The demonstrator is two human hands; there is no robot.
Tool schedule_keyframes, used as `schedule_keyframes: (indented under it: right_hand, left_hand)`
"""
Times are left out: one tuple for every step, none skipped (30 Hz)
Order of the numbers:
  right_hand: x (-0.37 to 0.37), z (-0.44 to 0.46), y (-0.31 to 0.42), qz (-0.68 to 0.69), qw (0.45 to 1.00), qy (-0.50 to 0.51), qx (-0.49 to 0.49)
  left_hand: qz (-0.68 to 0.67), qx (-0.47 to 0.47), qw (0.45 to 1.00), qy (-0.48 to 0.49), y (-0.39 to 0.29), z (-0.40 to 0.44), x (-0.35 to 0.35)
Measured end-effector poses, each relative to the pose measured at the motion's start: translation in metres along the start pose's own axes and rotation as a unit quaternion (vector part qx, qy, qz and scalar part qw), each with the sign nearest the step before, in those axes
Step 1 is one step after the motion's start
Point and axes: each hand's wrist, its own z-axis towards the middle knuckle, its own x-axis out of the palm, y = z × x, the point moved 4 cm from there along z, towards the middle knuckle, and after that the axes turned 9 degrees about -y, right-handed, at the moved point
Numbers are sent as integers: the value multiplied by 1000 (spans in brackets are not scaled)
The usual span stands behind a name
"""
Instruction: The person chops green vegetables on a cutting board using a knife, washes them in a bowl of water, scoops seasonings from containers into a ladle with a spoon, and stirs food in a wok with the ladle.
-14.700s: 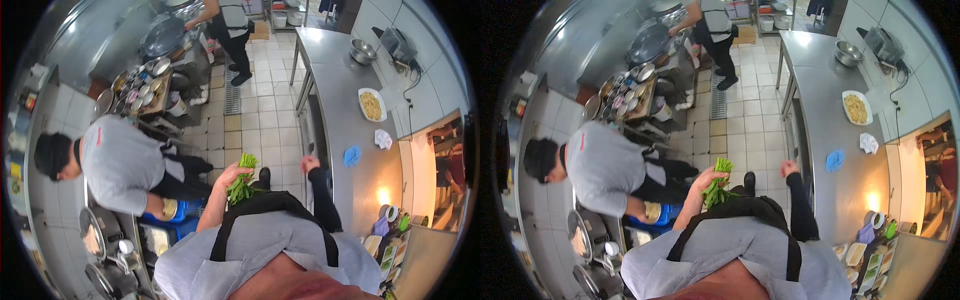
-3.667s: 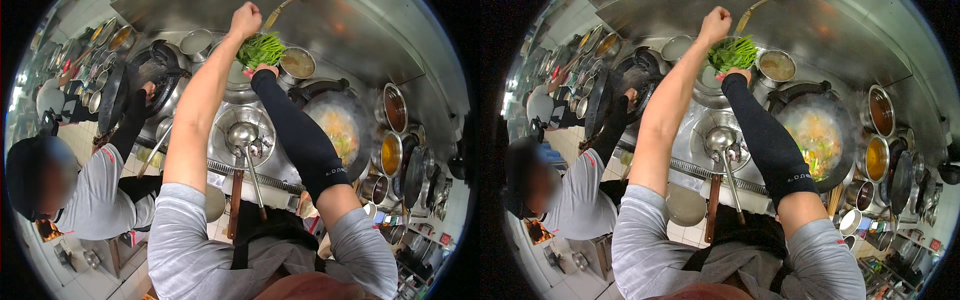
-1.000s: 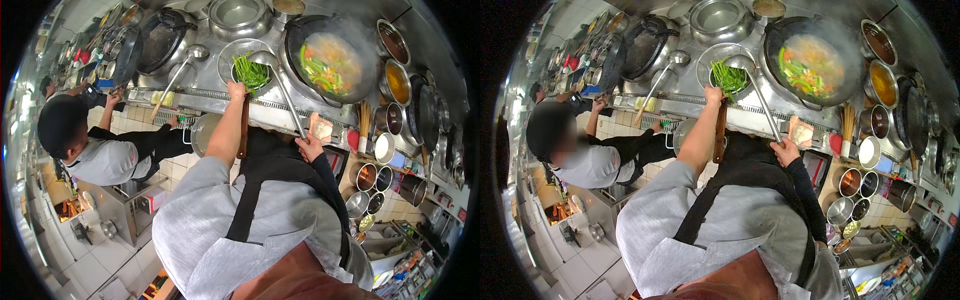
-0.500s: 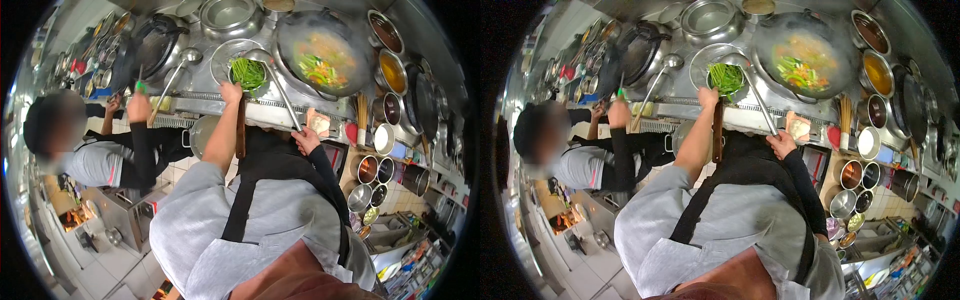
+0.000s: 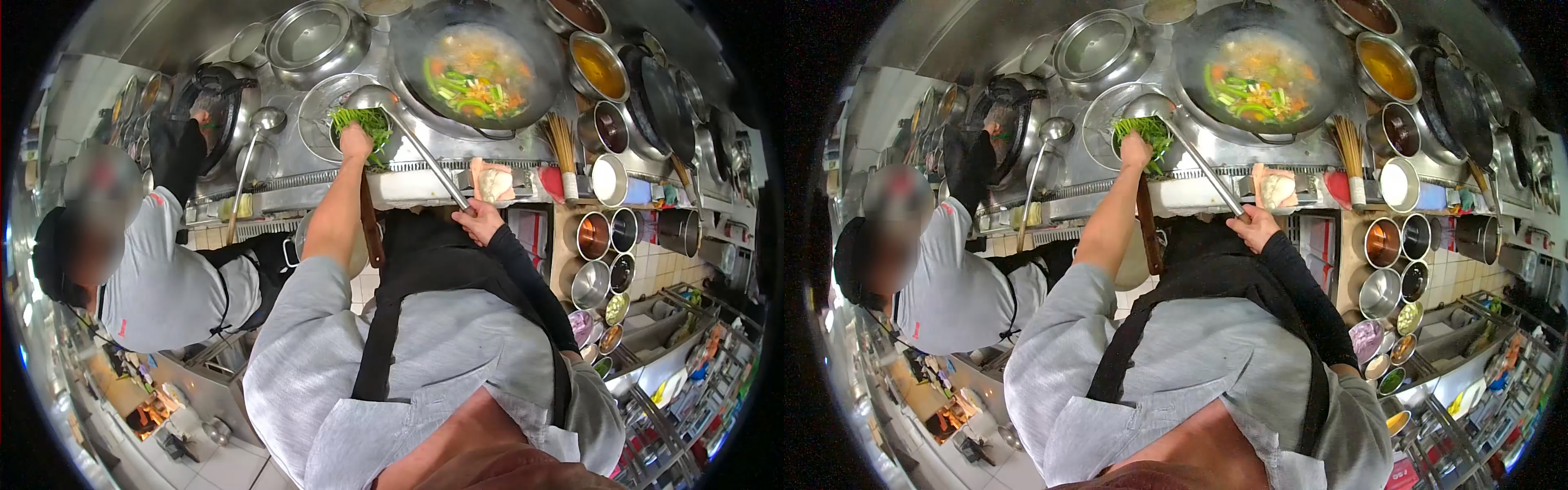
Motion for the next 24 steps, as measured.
schedule_keyframes:
  right_hand:
    - [-1,0,0,-1,1000,-1,-4]
    - [-3,1,-3,3,1000,-3,-7]
    - [-4,4,-7,6,1000,-6,-10]
    - [-5,5,-10,8,1000,-9,-12]
    - [-5,3,-7,11,1000,-13,-13]
    - [-5,0,-2,14,1000,-17,-16]
    - [-5,-2,2,16,999,-21,-19]
    - [-5,-2,3,20,999,-23,-13]
    - [-6,-2,3,22,999,-24,-8]
    - [-7,-2,4,24,999,-25,-3]
    - [-8,-2,6,27,999,-25,-4]
    - [-8,-4,7,31,999,-24,-4]
    - [-8,-4,8,34,999,-20,-5]
    - [-9,-3,7,20,1000,-15,-7]
    - [-10,-1,4,15,1000,-15,-6]
    - [-12,0,-1,10,1000,-17,-6]
    - [-12,0,-1,7,1000,-22,-5]
    - [-14,-1,-2,7,1000,-20,6]
    - [-16,-1,-1,8,1000,-24,3]
    - [-16,-3,1,9,1000,-28,0]
    - [-15,-4,1,11,1000,-30,-3]
    - [-15,-2,-1,16,1000,-27,-4]
    - [-15,0,-2,21,999,-24,-6]
    - [-16,2,-3,25,999,-22,-9]
  left_hand:
    - [-8,13,1000,-5,1,3,-1]
    - [-24,9,1000,-12,-3,0,-14]
    - [-41,5,999,-20,-13,-8,-40]
    - [-57,0,998,-27,-21,-14,-62]
    - [-49,-25,998,-14,-23,-17,-72]
    - [-41,-50,998,-3,-22,-19,-80]
    - [-33,-76,997,8,-21,-20,-84]
    - [-1,-105,994,6,-17,-17,-76]
    - [3,-107,994,20,-17,-13,-68]
    - [5,-108,994,33,-18,-8,-58]
    - [8,-111,993,46,-19,-4,-50]
    - [15,-113,991,67,-19,-1,-42]
    - [13,-128,990,53,-20,0,-35]
    - [13,-145,989,37,-17,0,-24]
    - [12,-162,986,20,-10,2,-19]
    - [5,-160,987,21,-1,6,-16]
    - [-2,-154,988,23,0,9,-19]
    - [-10,-145,989,26,-2,11,-21]
    - [-79,-158,983,55,1,12,-21]
    - [-147,-171,971,85,4,12,-30]
    - [-213,-184,953,114,5,10,-40]
    - [-240,-195,943,124,-8,4,-63]
    - [-284,-206,925,147,-4,5,-63]
    - [-329,-216,904,170,-1,6,-63]
